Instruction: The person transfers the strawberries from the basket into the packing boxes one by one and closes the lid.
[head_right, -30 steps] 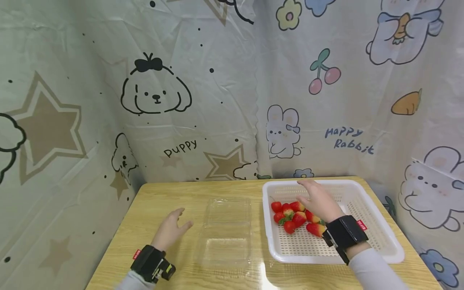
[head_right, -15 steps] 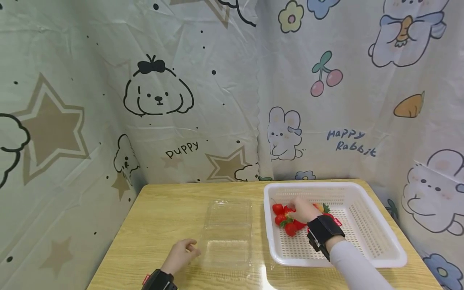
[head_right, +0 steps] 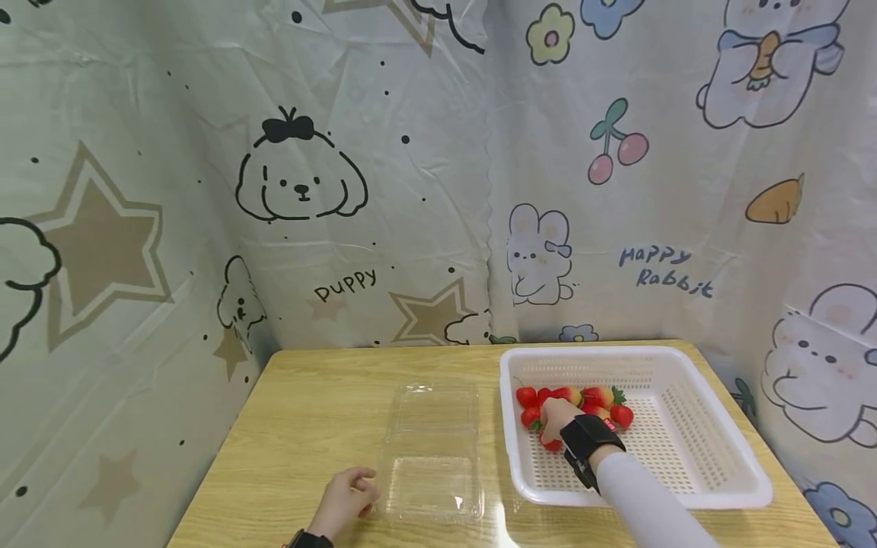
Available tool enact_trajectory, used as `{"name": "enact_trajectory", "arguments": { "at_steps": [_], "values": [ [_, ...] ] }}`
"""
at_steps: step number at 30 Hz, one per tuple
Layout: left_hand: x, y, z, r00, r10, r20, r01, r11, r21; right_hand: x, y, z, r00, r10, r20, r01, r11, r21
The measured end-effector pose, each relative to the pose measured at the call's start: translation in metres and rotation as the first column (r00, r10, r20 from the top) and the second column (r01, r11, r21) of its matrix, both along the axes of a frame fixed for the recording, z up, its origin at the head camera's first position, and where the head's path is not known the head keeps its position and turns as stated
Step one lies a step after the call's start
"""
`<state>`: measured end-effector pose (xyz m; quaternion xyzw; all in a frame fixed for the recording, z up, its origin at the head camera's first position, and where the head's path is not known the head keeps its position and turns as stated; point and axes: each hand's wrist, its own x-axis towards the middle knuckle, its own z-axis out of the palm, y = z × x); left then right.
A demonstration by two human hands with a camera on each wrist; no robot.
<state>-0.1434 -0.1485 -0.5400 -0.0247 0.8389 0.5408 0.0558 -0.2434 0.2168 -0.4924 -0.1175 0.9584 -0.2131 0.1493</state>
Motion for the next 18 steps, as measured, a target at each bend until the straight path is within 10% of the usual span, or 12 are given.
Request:
{"name": "enact_trajectory", "arguments": {
  "at_steps": [18],
  "values": [
    [0.003,0.001,-0.003,1.000,0.012,-0.029,-0.010,0.998,0.055,0.003,-0.005,-0.013,0.997,-0.018,0.069,0.016,0.999,0.030]
  ]
}}
